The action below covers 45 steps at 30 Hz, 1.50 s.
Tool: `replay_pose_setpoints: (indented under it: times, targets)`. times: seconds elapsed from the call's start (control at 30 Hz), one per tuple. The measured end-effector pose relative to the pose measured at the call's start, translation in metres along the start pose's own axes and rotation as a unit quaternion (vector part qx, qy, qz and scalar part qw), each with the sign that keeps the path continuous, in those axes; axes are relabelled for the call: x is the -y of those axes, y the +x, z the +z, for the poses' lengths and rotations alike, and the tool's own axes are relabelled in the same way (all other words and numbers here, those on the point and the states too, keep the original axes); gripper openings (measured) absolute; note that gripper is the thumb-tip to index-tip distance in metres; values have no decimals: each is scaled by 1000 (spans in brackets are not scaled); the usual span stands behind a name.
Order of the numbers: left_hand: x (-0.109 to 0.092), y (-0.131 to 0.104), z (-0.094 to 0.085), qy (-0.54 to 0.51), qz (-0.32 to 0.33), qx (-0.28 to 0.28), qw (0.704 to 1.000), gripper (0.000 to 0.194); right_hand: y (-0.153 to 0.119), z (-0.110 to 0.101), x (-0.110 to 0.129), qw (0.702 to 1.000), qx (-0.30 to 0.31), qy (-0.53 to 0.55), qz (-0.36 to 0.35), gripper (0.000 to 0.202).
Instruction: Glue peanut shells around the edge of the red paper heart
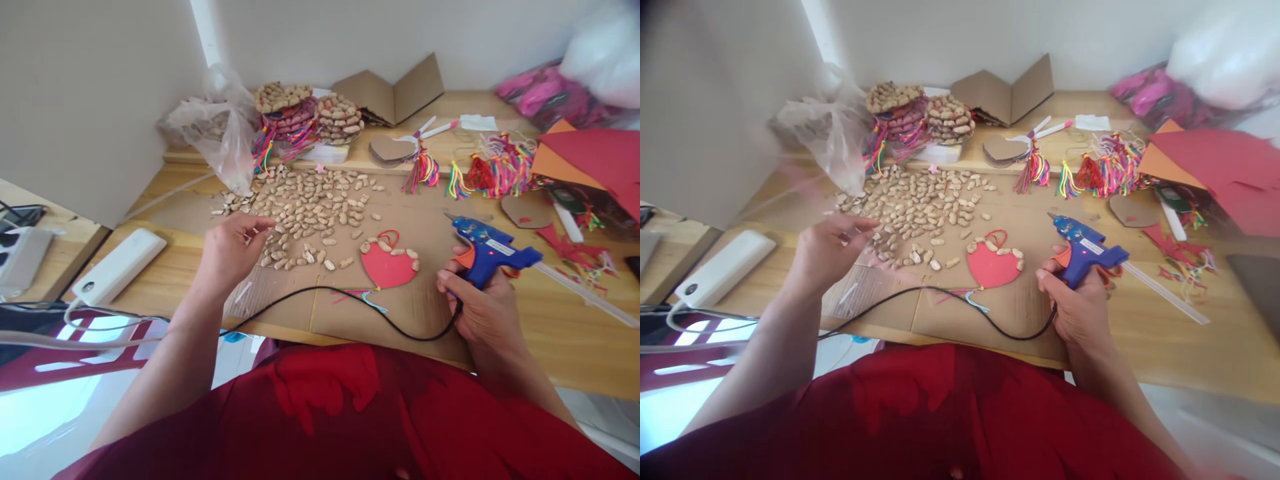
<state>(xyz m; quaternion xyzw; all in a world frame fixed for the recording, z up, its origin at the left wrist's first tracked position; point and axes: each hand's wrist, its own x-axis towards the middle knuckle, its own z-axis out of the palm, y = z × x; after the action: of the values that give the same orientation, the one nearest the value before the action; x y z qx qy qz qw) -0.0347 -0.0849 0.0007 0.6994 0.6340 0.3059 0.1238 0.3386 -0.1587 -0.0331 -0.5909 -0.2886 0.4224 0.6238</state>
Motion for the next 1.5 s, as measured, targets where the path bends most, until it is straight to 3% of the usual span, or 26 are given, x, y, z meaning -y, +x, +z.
replay_pose_setpoints:
  times: [0.1, 0.27, 0.37, 0.5, 0.63, 0.8, 0.9, 1.03, 1.2, 1.33, 1.5]
  targets:
    - [1, -6, 12, -22, 50, 32, 998, 17, 2, -1, -1, 1000, 0, -2, -5, 44]
    - [-7, -12, 35, -7, 198, 96, 976, 17, 1, 0, -2, 1000, -7, 0, -1, 46]
    - [-11, -14, 42, 15, 236, 117, 965, 16, 0, 1, 1, 1000, -6, 5, -1, 46]
    - [-14, -15, 45, 14, 225, 122, 967, 18, 0, 1, 3, 1000, 2, -3, 2, 43]
    - [-18, -13, 44, 1, 154, 122, 980, 17, -1, 1, 3, 1000, 0, -13, -4, 43]
    - [-21, -12, 40, -85, 38, 198, 976, 23, -2, 2, 3, 1000, -4, -12, -3, 45]
    - [-27, -14, 36, -105, 2, 221, 970, 25, -2, 2, 4, 1000, 5, -4, -1, 45]
    - [-42, -22, 36, -119, 24, 228, 966, 19, -2, 1, 4, 1000, 17, -10, -7, 41]
    - [-60, -32, 56, -116, 69, 270, 953, 19, -2, 1, 1, 1000, 19, -6, -5, 43]
    - [-64, -34, 67, -64, 125, 242, 960, 18, -2, -1, -3, 999, 27, 0, -17, 41]
    - [-60, -35, 63, -23, 170, 190, 967, 22, -1, -4, -6, 999, 32, -14, -27, 39]
